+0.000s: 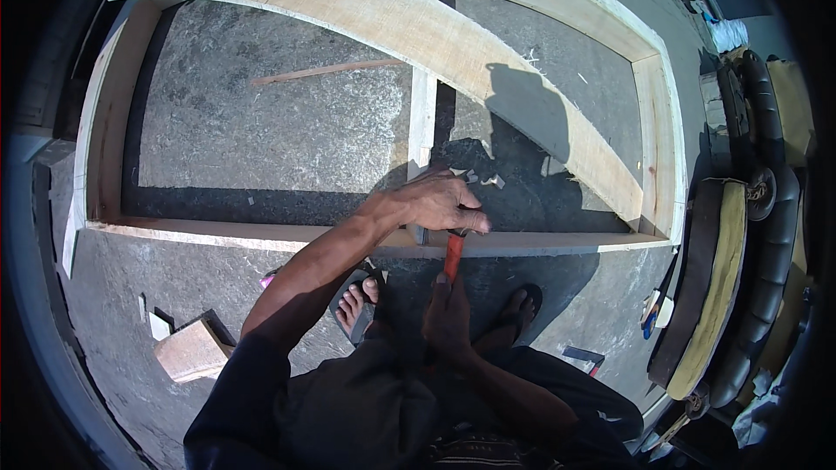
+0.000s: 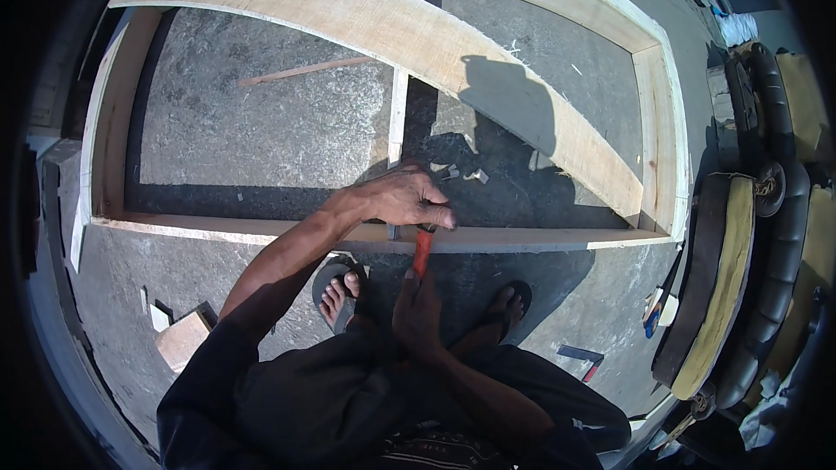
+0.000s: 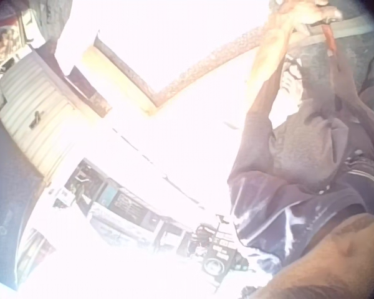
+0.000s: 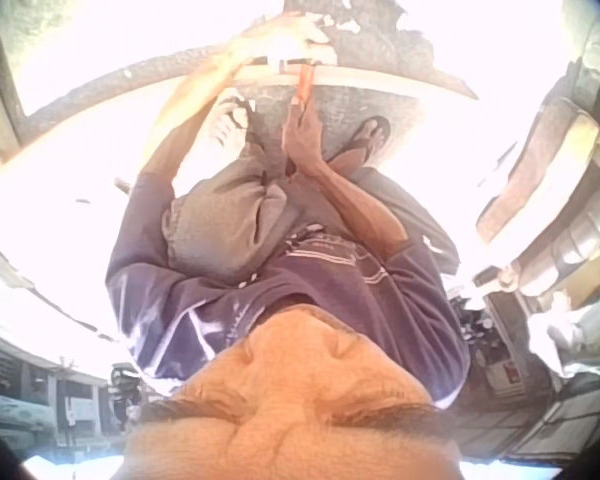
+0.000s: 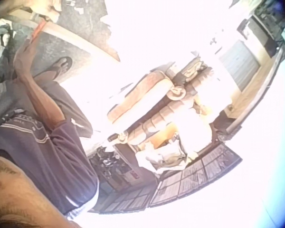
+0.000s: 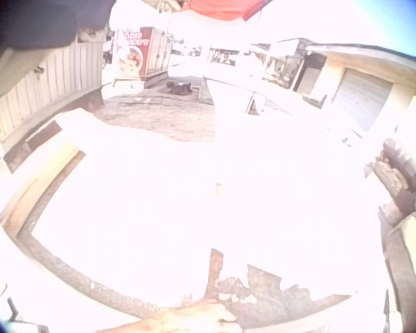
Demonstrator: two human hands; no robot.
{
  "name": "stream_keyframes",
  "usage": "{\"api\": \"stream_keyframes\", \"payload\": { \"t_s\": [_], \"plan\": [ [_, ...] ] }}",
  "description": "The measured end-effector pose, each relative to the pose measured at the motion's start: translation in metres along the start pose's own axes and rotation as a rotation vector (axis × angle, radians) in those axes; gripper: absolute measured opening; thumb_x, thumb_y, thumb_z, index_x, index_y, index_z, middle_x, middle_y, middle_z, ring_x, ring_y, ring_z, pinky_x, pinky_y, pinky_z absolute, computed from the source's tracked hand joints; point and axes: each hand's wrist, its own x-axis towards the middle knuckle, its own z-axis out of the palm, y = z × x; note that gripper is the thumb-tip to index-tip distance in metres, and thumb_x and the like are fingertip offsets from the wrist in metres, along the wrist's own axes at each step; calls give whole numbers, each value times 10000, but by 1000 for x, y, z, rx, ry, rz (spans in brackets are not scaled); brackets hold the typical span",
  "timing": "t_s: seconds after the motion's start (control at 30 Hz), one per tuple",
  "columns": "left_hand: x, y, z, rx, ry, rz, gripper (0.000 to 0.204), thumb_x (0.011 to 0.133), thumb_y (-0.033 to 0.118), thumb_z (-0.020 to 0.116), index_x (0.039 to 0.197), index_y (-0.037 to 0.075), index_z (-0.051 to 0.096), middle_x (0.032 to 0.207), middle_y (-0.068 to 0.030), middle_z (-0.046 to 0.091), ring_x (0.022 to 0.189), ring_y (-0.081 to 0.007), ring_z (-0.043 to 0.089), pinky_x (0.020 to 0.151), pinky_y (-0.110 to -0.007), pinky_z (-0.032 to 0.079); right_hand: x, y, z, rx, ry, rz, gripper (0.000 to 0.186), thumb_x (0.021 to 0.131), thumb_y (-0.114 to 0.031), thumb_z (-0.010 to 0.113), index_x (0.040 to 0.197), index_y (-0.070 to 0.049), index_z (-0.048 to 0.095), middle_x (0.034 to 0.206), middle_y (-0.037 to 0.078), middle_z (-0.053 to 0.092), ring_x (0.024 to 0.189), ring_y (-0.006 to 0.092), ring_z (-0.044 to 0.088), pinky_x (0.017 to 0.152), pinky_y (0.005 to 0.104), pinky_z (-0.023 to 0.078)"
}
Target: Constructing and reinforcing a wooden frame for furniture using basic tools.
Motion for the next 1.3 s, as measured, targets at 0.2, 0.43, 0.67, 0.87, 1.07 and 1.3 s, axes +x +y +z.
{"api": "stream_keyframes", "payload": {
  "t_s": [0.2, 0.43, 0.67, 0.87, 1.07, 1.3],
  "plan": [
    [0, 0, -3, 106, -2, 44, 498, 918, 569, 638, 877, 90, 770, 652, -151, 625, 667, -285, 568, 735, -430, 445, -2, 4, 13, -5, 67, -5, 318, 1073, -309, 418, 1105, -2, 494, 686, 175, 592, 600, 306, 645, 566, 450, 470],
    [-3, -6, -15, 79, -115, -98, 639, 936, 629, 539, 893, 31, 759, 774, -199, 677, 834, -354, 635, 815, -450, 484, 2, 1, 1, -307, 94, -183, 329, 1066, -307, 434, 1092, 15, 495, 724, 217, 616, 621, 375, 654, 552, 507, 452],
    [3, -2, -1, 116, -5, -178, 579, 1025, 469, 407, 877, 3, 718, 938, -228, 704, 947, -413, 651, 873, -489, 493, 26, -26, -52, 14, -219, 138, 265, 1070, -325, 466, 966, -82, 488, 627, 7, 448, 460, 129, 437, 438, 312, 376],
    [10, 7, -4, 435, 87, -257, 470, 1051, 360, 394, 979, -5, 680, 862, -237, 702, 886, -449, 670, 854, -469, 544, 70, -93, -101, -64, -606, 420, 362, 1068, -419, 418, 924, -94, 492, 620, -23, 406, 442, 80, 391, 374, 266, 310],
    [9, -15, 18, 379, 693, 187, 215, 972, 147, 548, 987, -41, 651, 966, -221, 662, 974, -409, 655, 893, -447, 541, 117, -134, -118, -378, -779, 438, 403, 1046, -480, 459, 952, -92, 514, 637, -42, 401, 459, 61, 366, 372, 250, 296],
    [-9, -19, -5, -110, 476, 122, 176, 954, 81, 612, 1115, 41, 671, 1045, -163, 678, 971, -351, 668, 838, -418, 543, 112, -148, -113, -559, -830, 358, 465, 1037, -559, 436, 957, -108, 517, 657, -32, 412, 469, 67, 372, 386, 266, 325]
  ]
}}
